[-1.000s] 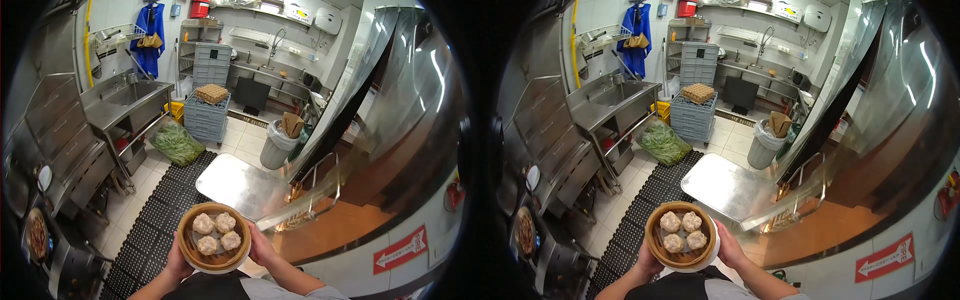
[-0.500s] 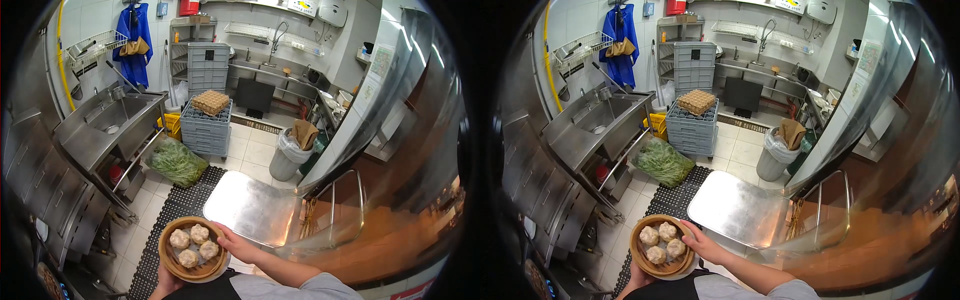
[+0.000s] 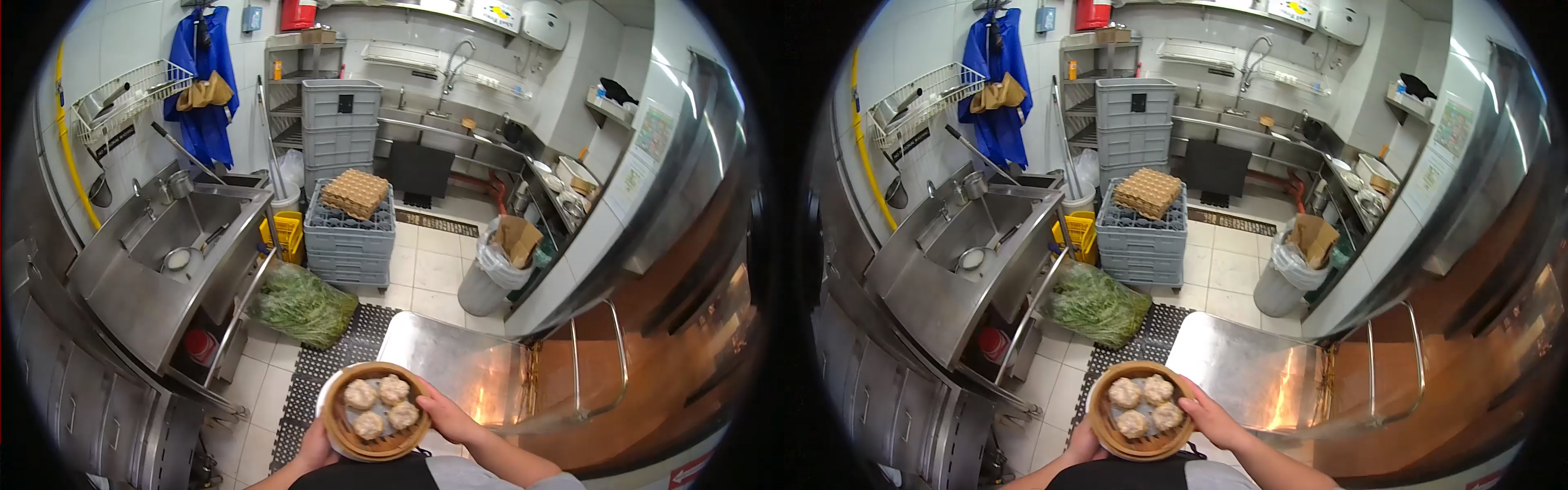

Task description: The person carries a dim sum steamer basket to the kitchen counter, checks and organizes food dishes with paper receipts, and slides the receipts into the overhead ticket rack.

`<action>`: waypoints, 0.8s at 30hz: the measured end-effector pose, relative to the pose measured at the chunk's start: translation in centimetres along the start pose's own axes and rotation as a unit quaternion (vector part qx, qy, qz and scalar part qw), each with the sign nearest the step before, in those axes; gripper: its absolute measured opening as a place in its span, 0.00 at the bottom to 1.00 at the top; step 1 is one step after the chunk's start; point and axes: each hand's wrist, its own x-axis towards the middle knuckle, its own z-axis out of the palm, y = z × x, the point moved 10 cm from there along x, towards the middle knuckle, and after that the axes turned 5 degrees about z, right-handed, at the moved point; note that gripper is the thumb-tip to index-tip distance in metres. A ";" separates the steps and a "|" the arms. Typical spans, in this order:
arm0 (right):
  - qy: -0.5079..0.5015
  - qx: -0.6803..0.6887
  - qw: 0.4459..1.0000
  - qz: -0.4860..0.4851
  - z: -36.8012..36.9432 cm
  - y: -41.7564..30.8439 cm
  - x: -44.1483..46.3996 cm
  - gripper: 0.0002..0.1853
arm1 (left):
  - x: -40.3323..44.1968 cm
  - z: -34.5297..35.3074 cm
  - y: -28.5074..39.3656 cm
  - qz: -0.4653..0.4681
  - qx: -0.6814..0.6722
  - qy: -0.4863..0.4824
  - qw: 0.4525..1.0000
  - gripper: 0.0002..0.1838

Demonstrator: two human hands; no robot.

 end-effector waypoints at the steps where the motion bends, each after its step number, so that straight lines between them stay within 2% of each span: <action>1: 0.021 -0.001 1.000 -0.014 -0.4 -0.1 0.9 0.29 | 2.2 -2.9 -0.6 -0.016 0.007 -0.005 1.000 0.26; 4: 0.071 0.024 0.997 -0.026 -0.8 0.3 3.2 0.28 | 4.5 -2.6 1.9 -0.049 0.011 -0.002 0.999 0.24; 7: 0.064 0.086 0.994 0.003 1.3 -1.2 3.2 0.32 | 5.9 -3.2 2.7 -0.106 0.032 -0.014 0.994 0.24; 9: 0.152 -0.119 0.979 -0.064 -0.1 -2.5 2.7 0.34 | 6.4 -2.5 4.0 -0.120 0.005 -0.011 0.993 0.24; 11: 0.182 -0.111 0.975 -0.063 -0.2 -2.5 2.4 0.32 | 7.2 -2.2 5.4 -0.111 0.045 -0.018 0.993 0.24; 13: 0.215 -0.101 0.969 -0.063 -1.2 -1.9 2.4 0.31 | 8.8 -3.5 4.5 -0.081 -0.015 -0.028 0.996 0.24; 15: 0.266 -0.200 0.940 -0.079 -2.8 -1.9 1.9 0.28 | 10.1 -4.6 4.3 -0.064 -0.009 -0.041 0.997 0.24; 16: 0.301 -0.222 0.927 -0.033 -3.6 -1.2 1.0 0.28 | 10.3 -4.8 4.4 -0.076 0.009 -0.041 0.996 0.25; 17: 0.302 -0.222 0.926 -0.038 -4.2 -0.9 0.8 0.28 | 10.5 -5.0 4.3 -0.088 0.027 -0.041 0.995 0.26; 19: 0.286 -0.094 0.953 -0.028 -5.1 0.1 0.4 0.29 | 11.5 -5.5 4.5 -0.072 0.038 -0.051 0.995 0.27; 20: 0.290 -0.092 0.952 -0.032 -5.4 0.1 0.1 0.29 | 11.8 -6.0 4.4 -0.069 0.021 -0.044 0.996 0.27; 22: 0.306 0.032 0.950 -0.054 -5.6 0.0 -1.2 0.31 | 11.8 -6.1 4.8 -0.068 0.006 -0.038 0.997 0.27; 24: 0.311 0.128 0.940 -0.054 -6.7 0.9 -2.4 0.33 | 11.9 -6.5 5.5 -0.052 0.085 -0.017 0.995 0.26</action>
